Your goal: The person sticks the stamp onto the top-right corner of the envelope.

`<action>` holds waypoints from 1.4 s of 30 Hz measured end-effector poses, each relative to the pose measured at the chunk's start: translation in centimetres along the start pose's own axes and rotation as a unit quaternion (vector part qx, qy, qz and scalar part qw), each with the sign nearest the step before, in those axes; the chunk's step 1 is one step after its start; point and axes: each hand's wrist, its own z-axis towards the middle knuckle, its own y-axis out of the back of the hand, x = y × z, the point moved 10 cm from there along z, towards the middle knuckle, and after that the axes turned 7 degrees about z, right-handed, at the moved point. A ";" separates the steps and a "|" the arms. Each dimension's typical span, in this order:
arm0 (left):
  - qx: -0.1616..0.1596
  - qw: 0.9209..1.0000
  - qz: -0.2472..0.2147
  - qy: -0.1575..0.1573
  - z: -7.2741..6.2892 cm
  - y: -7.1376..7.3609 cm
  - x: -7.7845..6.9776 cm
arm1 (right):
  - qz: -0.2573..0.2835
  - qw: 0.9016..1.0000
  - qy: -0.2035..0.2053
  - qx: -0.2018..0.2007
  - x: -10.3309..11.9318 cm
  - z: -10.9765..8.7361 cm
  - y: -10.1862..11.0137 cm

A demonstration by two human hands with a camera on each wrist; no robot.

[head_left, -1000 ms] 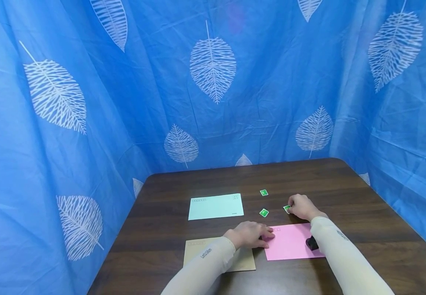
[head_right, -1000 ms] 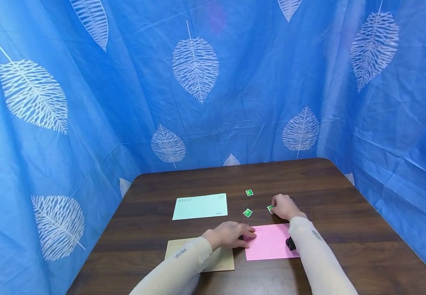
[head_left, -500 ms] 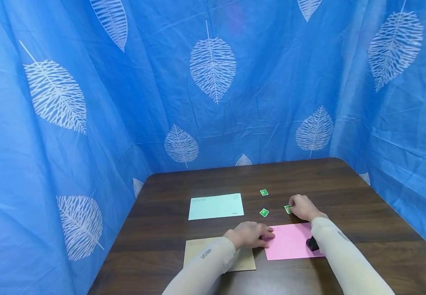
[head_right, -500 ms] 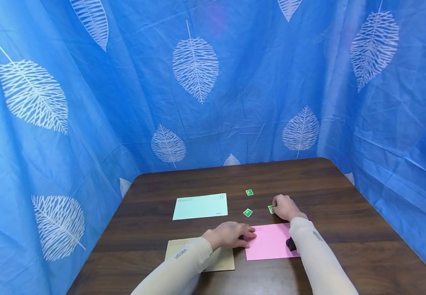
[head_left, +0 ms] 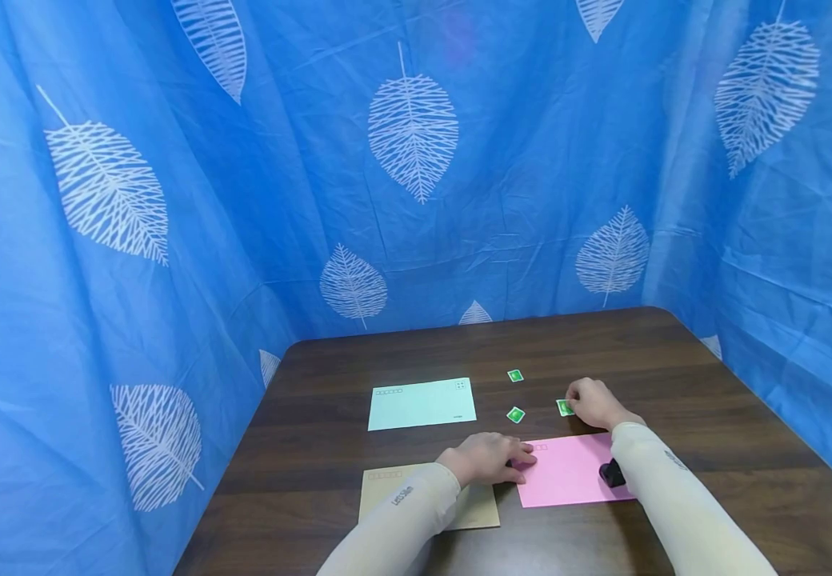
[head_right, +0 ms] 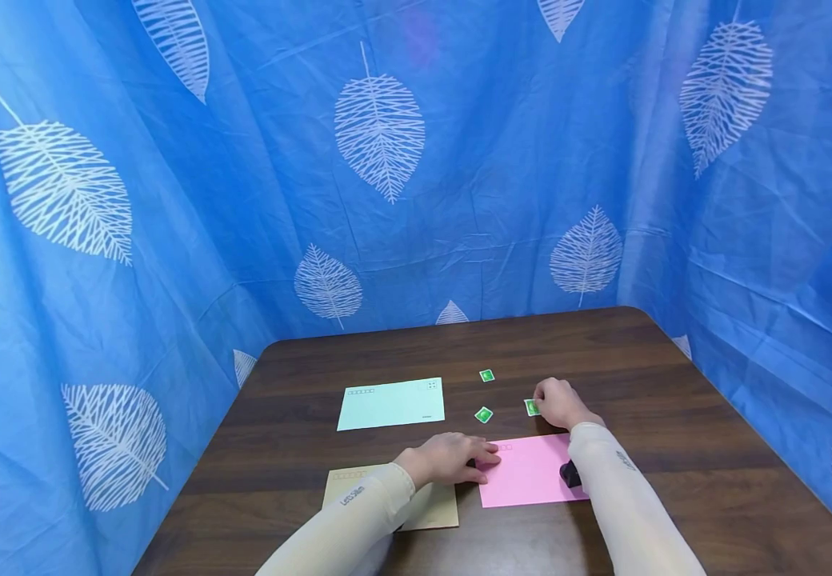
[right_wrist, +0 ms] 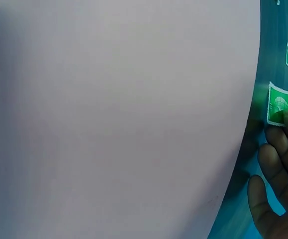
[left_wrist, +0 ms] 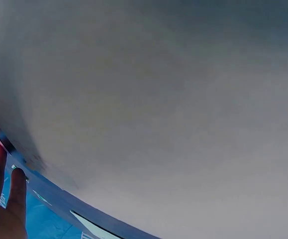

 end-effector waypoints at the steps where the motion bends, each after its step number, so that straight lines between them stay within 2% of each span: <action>1: 0.000 1.000 -0.001 0.001 0.0 0.0 0.0 | 0.003 1.000 -0.004 0.001 -0.1 0.0 0.0; 21: 0.002 1.000 -0.013 -0.001 0.1 -0.6 0.0 | 0.031 0.999 -0.019 0.021 -0.7 -0.6 -0.1; 31: 0.003 1.000 -0.020 0.002 0.0 -0.5 0.2 | 0.042 0.999 -0.017 0.012 -0.9 -0.5 0.3; 37: 0.003 1.000 -0.022 0.003 0.0 -0.4 0.4 | 0.054 0.998 -0.024 0.017 -1.1 -0.6 0.6; 42: 0.009 1.000 -0.018 0.004 0.1 -0.3 0.5 | 0.058 0.998 -0.014 0.020 -1.0 -0.7 0.9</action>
